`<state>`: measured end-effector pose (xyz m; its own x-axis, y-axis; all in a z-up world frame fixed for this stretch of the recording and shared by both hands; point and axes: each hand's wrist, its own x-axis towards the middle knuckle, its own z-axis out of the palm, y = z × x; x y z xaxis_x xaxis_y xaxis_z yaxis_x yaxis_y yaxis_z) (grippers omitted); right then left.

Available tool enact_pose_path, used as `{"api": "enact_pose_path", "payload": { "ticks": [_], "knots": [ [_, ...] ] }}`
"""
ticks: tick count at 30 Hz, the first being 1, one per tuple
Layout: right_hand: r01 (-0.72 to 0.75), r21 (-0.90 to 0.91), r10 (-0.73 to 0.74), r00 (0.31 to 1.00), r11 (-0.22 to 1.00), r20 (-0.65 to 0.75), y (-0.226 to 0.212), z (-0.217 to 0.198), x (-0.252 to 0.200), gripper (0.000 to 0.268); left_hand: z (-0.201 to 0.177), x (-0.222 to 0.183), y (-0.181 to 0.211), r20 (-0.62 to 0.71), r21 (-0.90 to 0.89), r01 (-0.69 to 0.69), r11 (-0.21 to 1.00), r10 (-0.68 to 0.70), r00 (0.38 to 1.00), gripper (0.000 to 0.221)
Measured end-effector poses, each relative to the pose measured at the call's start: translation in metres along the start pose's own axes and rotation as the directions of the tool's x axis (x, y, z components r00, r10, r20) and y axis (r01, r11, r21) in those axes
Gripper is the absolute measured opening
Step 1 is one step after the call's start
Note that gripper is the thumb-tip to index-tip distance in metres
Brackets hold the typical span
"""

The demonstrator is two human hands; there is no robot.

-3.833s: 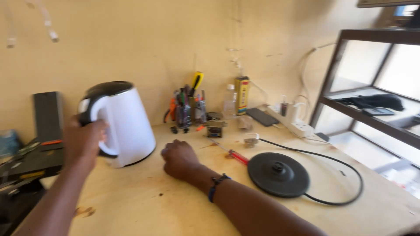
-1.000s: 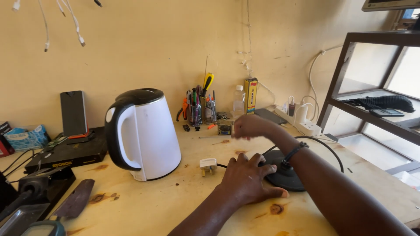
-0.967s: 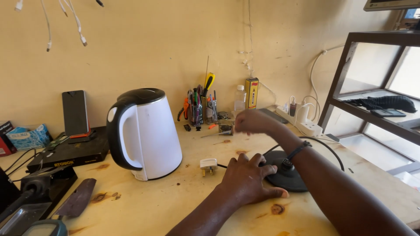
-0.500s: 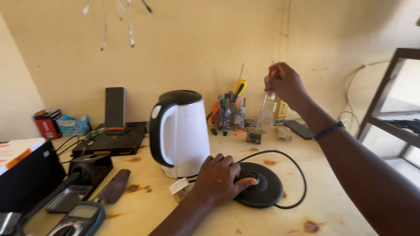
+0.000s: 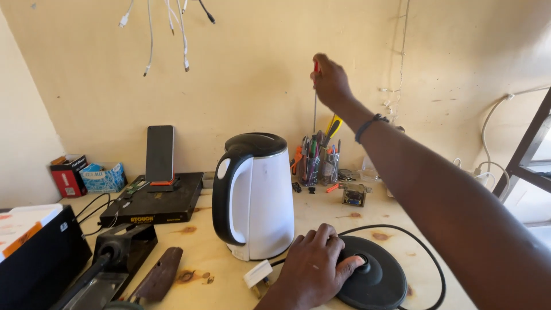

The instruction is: Repairing an electric kettle by disassembling it and inspecting internal components on a workbench.

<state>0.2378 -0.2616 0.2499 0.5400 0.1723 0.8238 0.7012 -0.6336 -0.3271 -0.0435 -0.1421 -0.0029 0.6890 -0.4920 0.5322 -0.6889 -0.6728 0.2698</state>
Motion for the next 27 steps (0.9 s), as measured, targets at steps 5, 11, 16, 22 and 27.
{"api": "enact_pose_path", "payload": {
  "ticks": [5, 11, 16, 22, 27],
  "knots": [
    [-0.307, -0.131, 0.326, 0.932, 0.943, 0.16, 0.019, 0.033, -0.008, 0.039, 0.009, -0.001, -0.005, -0.025, 0.019, -0.018, 1.0, 0.019, 1.0, 0.06],
    [-0.258, -0.16, 0.288, 0.937, 0.953, 0.199, 0.082, 0.061, -0.011, 0.046, 0.012, -0.002, -0.006, -0.082, 0.034, -0.049, 0.998, 0.051, 0.995, 0.053],
    [-0.189, -0.433, 0.321, 0.912, 0.882, 0.256, 0.134, 0.09, -0.009, 0.03, 0.019, -0.001, -0.01, -0.097, 0.041, -0.054, 0.998, 0.058, 0.994, 0.053],
    [0.164, -0.655, 0.214, 0.863, 0.737, 0.457, 0.156, 0.132, -0.016, 0.017, 0.016, -0.003, -0.01, -0.059, 0.037, -0.027, 0.999, 0.029, 0.998, 0.052],
    [0.217, -0.609, 0.248, 0.772, 0.763, 0.585, 0.063, 0.073, -0.041, 0.05, 0.009, 0.0, -0.001, -0.057, -0.008, -0.033, 0.999, 0.033, 0.998, 0.05]
  ]
}}
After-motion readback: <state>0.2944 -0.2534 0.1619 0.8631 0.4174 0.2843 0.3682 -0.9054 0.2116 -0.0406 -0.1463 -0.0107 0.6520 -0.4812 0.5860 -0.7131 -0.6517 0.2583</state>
